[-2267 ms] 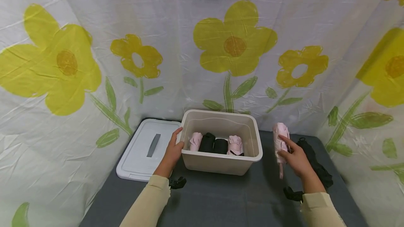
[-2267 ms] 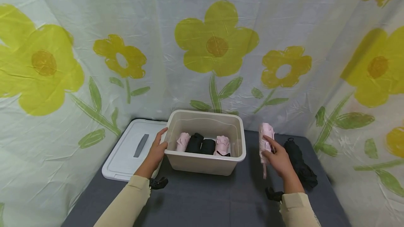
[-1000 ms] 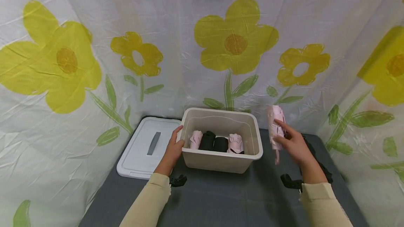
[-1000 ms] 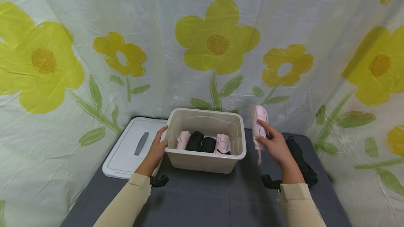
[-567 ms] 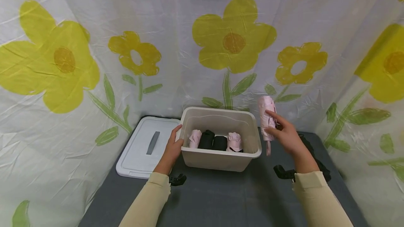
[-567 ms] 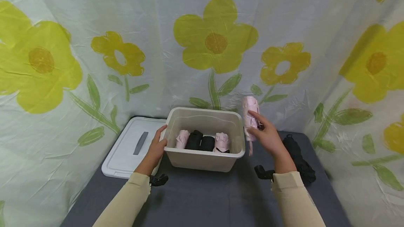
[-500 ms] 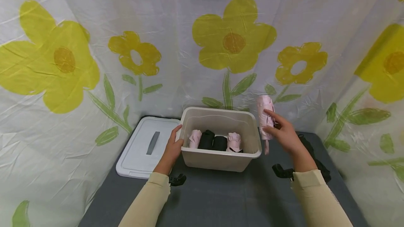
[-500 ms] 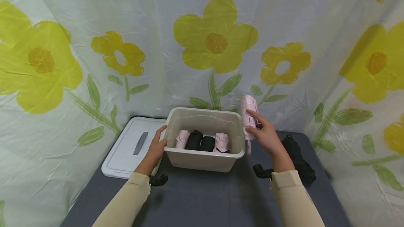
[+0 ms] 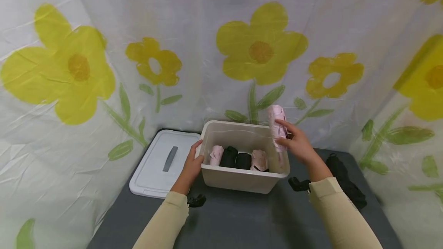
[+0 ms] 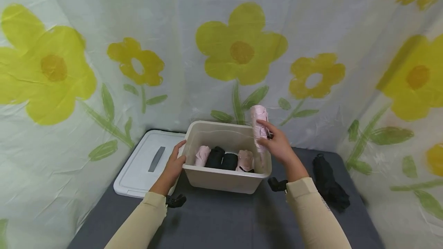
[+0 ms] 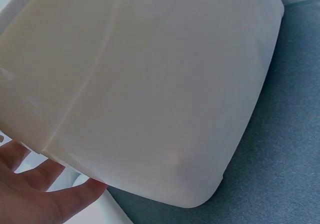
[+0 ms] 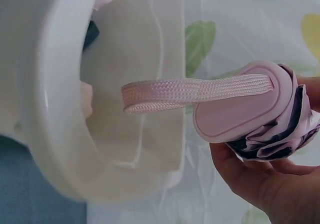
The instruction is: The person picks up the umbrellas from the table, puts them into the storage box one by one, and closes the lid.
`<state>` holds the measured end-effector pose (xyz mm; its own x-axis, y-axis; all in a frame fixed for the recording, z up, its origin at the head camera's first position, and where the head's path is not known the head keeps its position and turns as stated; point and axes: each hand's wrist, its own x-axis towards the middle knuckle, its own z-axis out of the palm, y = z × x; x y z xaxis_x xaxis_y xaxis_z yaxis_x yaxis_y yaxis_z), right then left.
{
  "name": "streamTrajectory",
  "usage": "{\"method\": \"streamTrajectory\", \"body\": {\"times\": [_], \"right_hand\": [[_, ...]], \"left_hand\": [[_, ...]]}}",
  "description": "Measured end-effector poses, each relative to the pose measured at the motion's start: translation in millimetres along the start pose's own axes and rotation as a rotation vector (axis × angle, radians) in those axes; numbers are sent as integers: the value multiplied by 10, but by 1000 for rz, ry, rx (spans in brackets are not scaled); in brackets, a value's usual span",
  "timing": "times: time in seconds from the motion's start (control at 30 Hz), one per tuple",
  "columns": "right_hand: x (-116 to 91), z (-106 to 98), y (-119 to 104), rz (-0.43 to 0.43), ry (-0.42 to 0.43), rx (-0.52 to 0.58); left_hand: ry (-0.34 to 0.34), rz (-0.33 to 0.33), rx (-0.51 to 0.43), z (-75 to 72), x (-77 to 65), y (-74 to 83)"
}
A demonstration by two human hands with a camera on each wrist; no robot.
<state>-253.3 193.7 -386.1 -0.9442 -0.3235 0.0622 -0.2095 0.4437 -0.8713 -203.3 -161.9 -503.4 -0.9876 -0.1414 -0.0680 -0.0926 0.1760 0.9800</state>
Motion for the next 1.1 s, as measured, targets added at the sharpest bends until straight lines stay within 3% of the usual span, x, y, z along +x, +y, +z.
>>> {"method": "streamTrajectory", "body": {"times": [0.23, 0.5, 0.9, 1.1], "right_hand": [[102, 90, 18, 3, -39, -76], [171, 163, -17, 14, -121, -144], [209, 295, 50, 62, -212, -174], [200, 338, 84, 83, -253, -173]], "left_hand": [[-21, 8, -21, 54, 38, 38], [1, 38, 3, 67, 64, 53], [-3, 0, -19, 12, 38, 40], [-28, -35, -38, -49, -103, 240]]}}
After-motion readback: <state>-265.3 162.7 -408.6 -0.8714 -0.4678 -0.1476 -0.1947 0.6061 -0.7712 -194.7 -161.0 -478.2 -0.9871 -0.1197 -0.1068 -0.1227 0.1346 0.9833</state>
